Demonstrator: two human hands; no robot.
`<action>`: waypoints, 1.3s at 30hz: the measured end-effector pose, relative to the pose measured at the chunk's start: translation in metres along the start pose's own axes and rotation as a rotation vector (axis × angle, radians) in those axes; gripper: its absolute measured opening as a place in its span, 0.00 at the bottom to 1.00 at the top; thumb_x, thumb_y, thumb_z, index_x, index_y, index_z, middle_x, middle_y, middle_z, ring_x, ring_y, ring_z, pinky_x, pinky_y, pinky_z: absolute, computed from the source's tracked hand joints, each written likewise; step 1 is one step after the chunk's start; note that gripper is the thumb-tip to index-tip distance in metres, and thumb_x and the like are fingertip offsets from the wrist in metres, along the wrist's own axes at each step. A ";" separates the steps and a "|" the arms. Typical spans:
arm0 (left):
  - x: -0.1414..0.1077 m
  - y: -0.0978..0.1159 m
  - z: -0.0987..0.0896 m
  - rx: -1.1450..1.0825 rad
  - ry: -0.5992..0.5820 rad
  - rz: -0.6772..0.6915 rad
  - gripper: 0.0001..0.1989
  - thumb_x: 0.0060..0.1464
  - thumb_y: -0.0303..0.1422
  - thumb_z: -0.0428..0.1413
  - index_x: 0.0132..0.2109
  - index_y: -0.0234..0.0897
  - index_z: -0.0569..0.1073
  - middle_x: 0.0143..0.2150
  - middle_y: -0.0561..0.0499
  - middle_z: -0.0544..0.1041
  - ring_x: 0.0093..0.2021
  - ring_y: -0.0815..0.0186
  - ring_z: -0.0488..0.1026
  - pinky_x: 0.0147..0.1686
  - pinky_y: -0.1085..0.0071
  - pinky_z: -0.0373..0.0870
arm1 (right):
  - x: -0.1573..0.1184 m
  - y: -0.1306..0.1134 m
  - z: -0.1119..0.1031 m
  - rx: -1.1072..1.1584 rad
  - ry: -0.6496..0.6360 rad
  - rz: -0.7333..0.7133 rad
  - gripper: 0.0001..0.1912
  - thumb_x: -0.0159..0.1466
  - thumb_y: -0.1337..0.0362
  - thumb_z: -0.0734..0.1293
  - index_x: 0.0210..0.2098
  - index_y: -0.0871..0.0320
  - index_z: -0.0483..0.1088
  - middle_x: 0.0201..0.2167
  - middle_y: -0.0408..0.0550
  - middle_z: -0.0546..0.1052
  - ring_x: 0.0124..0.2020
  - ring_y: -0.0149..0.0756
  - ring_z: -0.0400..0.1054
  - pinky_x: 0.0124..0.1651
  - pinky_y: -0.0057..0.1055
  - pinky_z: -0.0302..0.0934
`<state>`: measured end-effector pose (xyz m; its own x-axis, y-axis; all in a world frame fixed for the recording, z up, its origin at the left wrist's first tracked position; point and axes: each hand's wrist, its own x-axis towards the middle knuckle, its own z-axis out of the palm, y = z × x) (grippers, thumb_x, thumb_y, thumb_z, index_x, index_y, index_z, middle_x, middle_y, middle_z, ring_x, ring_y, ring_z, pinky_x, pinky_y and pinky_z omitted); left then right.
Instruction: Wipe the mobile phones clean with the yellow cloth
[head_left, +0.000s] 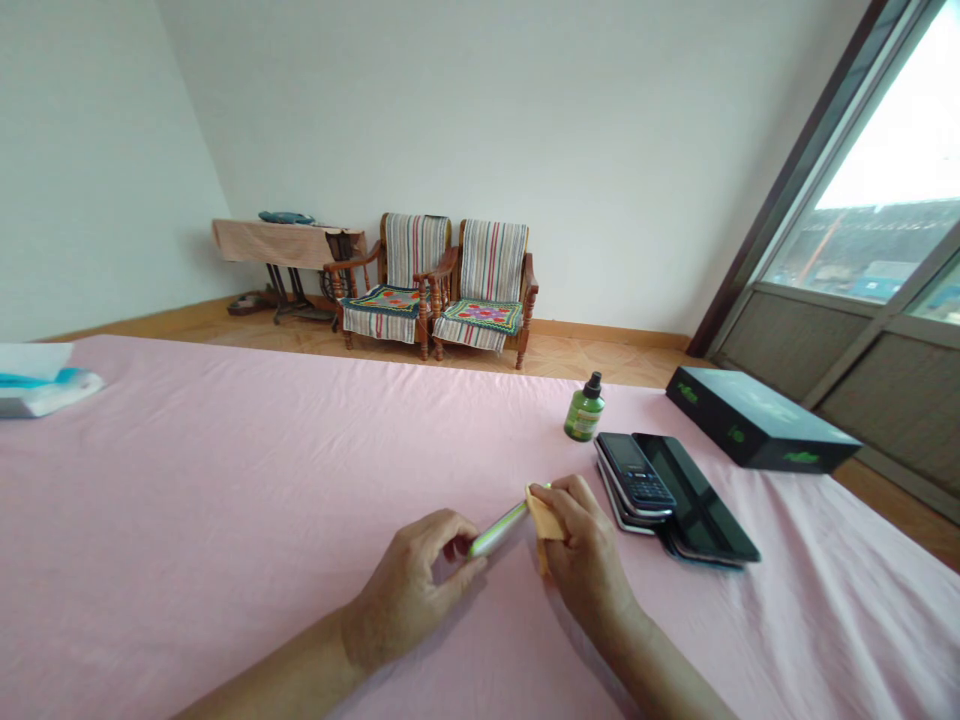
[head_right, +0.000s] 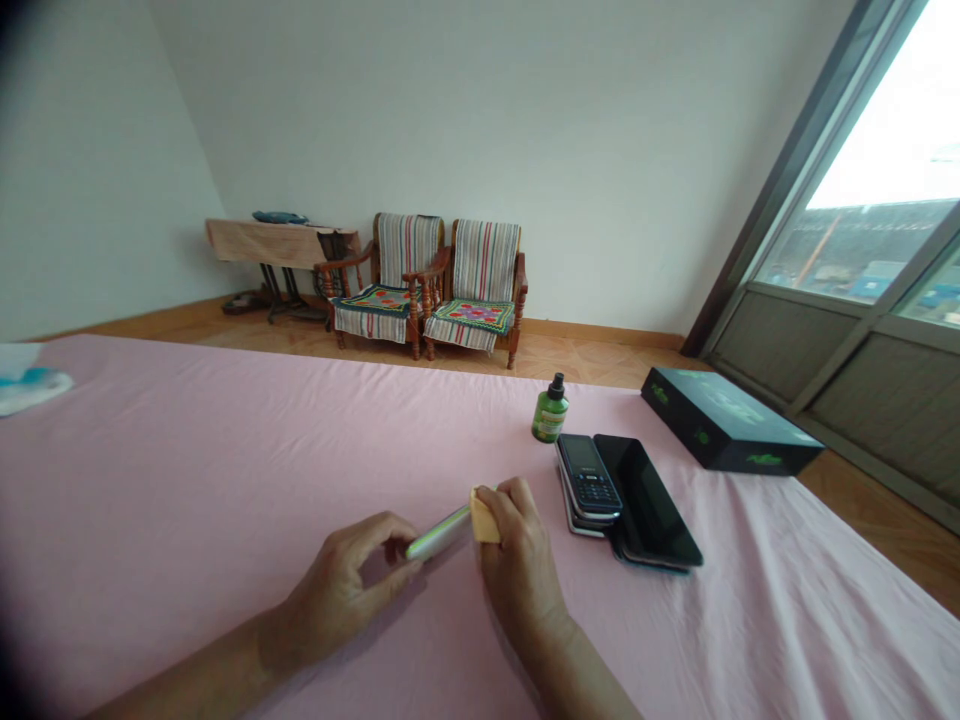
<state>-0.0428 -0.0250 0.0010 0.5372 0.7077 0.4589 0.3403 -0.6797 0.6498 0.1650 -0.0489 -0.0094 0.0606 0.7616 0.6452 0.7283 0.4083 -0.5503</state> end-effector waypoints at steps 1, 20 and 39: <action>0.000 0.000 0.000 -0.005 0.006 0.005 0.03 0.56 0.28 0.55 0.35 0.35 0.74 0.29 0.51 0.74 0.30 0.66 0.72 0.31 0.74 0.68 | 0.000 -0.001 0.001 0.000 0.007 -0.004 0.25 0.51 0.81 0.57 0.42 0.60 0.74 0.32 0.47 0.70 0.32 0.34 0.67 0.34 0.28 0.65; -0.002 -0.007 0.003 -0.105 0.027 -0.063 0.10 0.58 0.34 0.57 0.30 0.34 0.72 0.28 0.50 0.73 0.29 0.66 0.71 0.30 0.74 0.68 | -0.019 -0.049 0.017 0.164 -0.173 -0.144 0.20 0.57 0.80 0.58 0.43 0.59 0.72 0.32 0.49 0.69 0.30 0.35 0.67 0.33 0.29 0.66; -0.002 -0.016 -0.004 -0.054 0.025 0.008 0.04 0.56 0.28 0.56 0.35 0.34 0.75 0.29 0.49 0.74 0.30 0.65 0.71 0.32 0.72 0.67 | 0.009 0.016 -0.012 -0.096 0.094 0.123 0.19 0.51 0.77 0.59 0.37 0.61 0.75 0.31 0.49 0.71 0.33 0.37 0.66 0.35 0.30 0.61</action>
<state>-0.0527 -0.0147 -0.0084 0.5199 0.7076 0.4785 0.2936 -0.6741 0.6777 0.1859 -0.0415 -0.0060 0.2135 0.7509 0.6249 0.7731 0.2612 -0.5780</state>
